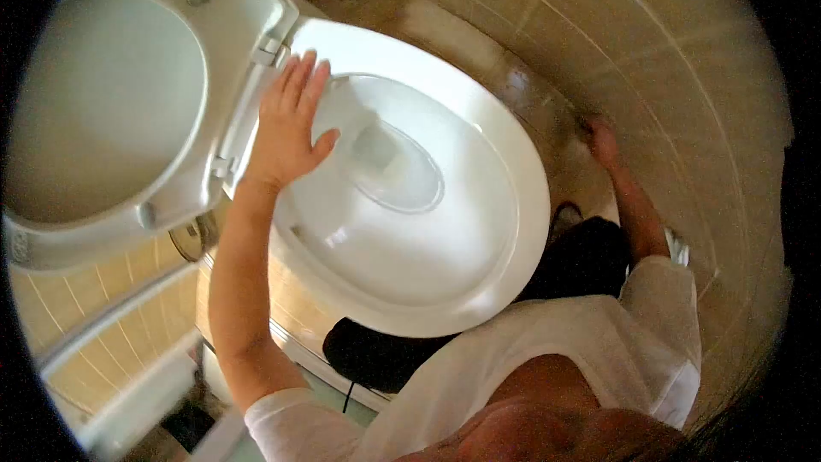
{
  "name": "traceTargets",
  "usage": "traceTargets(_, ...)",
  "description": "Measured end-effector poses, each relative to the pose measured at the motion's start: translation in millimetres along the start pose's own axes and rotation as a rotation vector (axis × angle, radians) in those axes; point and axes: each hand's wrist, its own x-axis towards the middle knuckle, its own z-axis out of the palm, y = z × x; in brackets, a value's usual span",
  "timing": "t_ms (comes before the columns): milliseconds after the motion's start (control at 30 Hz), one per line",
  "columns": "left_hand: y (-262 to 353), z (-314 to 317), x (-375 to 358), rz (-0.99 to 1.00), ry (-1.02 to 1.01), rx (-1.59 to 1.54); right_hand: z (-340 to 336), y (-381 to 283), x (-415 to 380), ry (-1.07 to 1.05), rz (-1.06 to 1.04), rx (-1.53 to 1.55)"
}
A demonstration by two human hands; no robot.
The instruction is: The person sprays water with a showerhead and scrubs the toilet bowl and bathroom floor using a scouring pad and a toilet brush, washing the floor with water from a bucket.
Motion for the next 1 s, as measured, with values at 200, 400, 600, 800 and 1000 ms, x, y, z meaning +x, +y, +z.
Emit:
traceTargets(200, 16.6, -32.5, -85.5, 0.185, -0.272, -0.19, -22.5, -20.9, -194.4, 0.451, 0.471, 0.068)
traceTargets(400, 20.7, -26.0, -105.7, 0.393, -0.228, -0.082, 13.9, -79.1, -381.5, 0.678, 1.044, 0.721)
traceTargets(600, 21.1, -22.7, -111.6, 0.379, -0.263, -0.065, 119.6, -165.9, -551.4, 1.165, 1.277, 0.913)
traceTargets(800, 9.4, -10.4, -111.9, 0.471, -0.219, -0.067, 185.2, -247.8, -625.9, 1.535, 1.151, 1.155)
traceTargets(1000, 18.2, -15.2, -117.4, 0.46, -0.205, -0.031, 213.5, -322.9, -651.6, 1.442, 1.444, 1.127)
